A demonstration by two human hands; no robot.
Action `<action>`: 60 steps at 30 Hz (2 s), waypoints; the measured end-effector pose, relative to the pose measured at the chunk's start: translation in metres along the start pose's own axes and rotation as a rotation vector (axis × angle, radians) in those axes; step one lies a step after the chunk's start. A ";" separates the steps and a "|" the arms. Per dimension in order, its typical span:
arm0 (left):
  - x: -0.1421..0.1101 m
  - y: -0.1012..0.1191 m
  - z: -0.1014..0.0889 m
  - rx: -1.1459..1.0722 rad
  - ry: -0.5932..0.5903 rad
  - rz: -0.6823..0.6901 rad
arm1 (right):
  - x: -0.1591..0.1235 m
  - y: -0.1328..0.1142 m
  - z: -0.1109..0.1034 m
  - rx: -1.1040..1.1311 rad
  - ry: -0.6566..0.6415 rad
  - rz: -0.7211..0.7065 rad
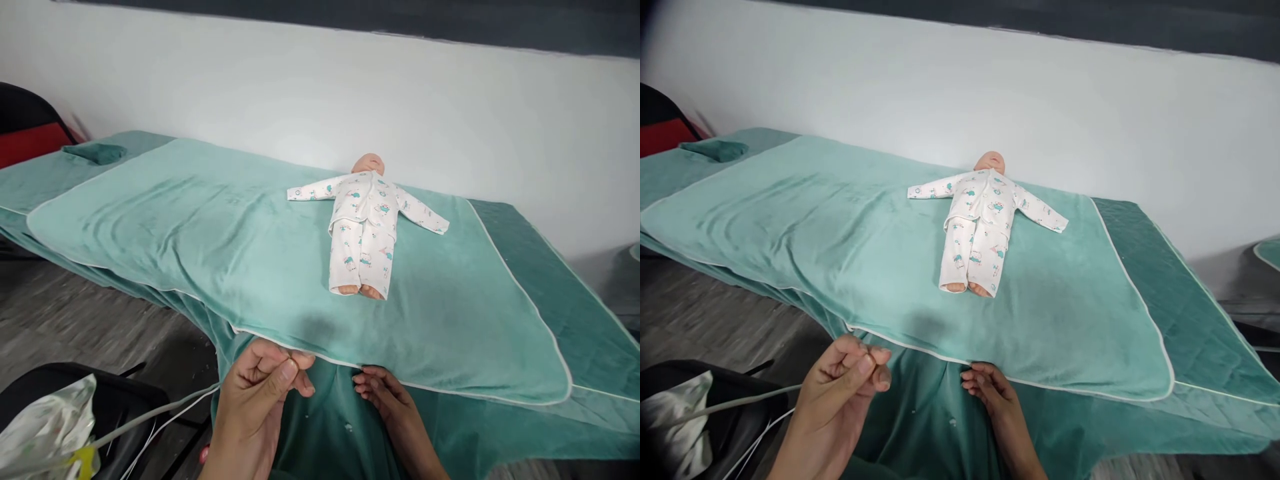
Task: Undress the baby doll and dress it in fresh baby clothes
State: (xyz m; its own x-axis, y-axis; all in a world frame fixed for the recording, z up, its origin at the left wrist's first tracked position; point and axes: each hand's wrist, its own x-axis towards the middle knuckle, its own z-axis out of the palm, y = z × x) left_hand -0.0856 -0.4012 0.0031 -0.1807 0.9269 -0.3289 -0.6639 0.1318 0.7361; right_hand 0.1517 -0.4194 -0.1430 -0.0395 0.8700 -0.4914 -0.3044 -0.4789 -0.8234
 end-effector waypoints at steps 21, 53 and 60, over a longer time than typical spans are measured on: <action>0.002 -0.016 -0.019 0.219 0.123 0.131 | -0.001 0.002 -0.002 -0.028 0.003 0.005; 0.005 -0.019 -0.027 -0.467 -0.288 -0.236 | -0.001 -0.003 0.001 -0.053 0.020 0.004; 0.005 -0.017 -0.016 -0.474 -0.274 -0.202 | -0.002 -0.002 0.000 -0.060 0.006 0.009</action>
State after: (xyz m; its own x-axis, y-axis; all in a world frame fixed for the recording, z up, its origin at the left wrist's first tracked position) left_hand -0.0869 -0.4040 -0.0205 0.1359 0.9652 -0.2234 -0.9293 0.2024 0.3090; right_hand 0.1523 -0.4205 -0.1405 -0.0361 0.8651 -0.5003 -0.2468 -0.4929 -0.8344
